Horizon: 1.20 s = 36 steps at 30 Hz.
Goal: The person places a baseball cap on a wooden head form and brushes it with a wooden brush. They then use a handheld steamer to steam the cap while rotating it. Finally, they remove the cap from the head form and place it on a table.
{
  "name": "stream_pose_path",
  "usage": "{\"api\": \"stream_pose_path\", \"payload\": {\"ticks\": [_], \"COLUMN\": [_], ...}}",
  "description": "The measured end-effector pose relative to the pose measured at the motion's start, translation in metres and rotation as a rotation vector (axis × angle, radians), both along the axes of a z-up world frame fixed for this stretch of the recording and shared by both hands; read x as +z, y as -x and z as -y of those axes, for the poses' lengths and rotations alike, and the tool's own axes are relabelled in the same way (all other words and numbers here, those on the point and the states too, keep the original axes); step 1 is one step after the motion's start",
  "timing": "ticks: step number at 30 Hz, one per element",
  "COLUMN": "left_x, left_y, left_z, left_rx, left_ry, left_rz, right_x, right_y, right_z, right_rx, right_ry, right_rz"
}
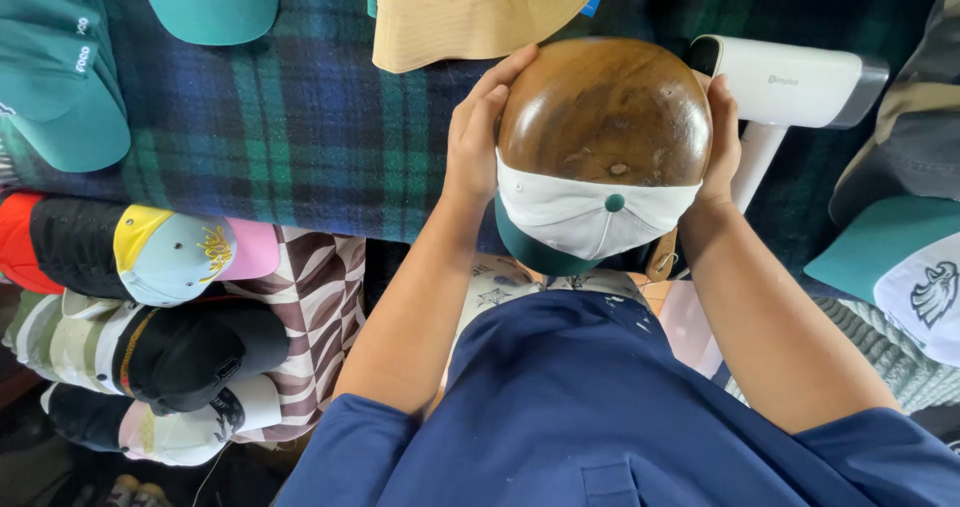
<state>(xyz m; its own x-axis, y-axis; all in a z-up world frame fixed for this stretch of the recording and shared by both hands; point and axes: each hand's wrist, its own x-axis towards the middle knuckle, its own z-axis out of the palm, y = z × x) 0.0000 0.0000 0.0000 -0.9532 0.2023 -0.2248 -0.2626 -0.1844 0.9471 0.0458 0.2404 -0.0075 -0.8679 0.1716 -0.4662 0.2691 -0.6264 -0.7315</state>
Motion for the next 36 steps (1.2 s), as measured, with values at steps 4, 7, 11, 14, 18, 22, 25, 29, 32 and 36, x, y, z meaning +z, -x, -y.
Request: {"api": "stream_pose_path", "payload": {"ticks": [4, 7, 11, 14, 18, 22, 25, 29, 32, 36], "left_x": [-0.01, -0.011, -0.011, -0.012, 0.038, 0.025, 0.018, -0.021, -0.034, -0.06], "left_y": [0.0, 0.002, -0.002, -0.012, -0.035, -0.06, -0.085, -0.11, -0.122, -0.135], "left_z": [0.004, 0.003, -0.003, -0.01, -0.015, -0.015, -0.017, -0.029, -0.027, -0.012], "left_rx": [-0.044, -0.079, 0.035, 0.186, 0.372, 0.482, 0.494, 0.611, 0.659, 0.628], "left_ry": [-0.029, -0.035, -0.113, -0.08, -0.036, -0.154, -0.231, -0.227, -0.206, -0.305], "left_rz": [-0.032, 0.014, 0.075, 0.197, 0.462, 0.522, 0.67, 0.828, 0.816, 0.75], "right_x": [-0.014, -0.01, 0.027, -0.008, -0.031, -0.034, 0.012, -0.041, -0.019, 0.009], "right_y": [-0.003, 0.001, 0.009, -0.004, -0.025, -0.042, -0.075, -0.09, -0.086, -0.092], "right_z": [-0.007, -0.006, 0.015, 0.005, -0.004, -0.02, -0.002, -0.011, -0.015, -0.035], "right_rx": [-0.054, -0.057, -0.193, -0.389, -0.53, -0.469, -0.302, -0.172, -0.164, -0.139], "right_ry": [-0.001, -0.102, -0.155, -0.221, -0.018, 0.012, 0.214, 0.331, 0.327, 0.289], "right_rz": [0.049, 0.076, 0.261, 0.339, 0.248, 0.382, 0.491, 0.535, 0.462, 0.37]}}
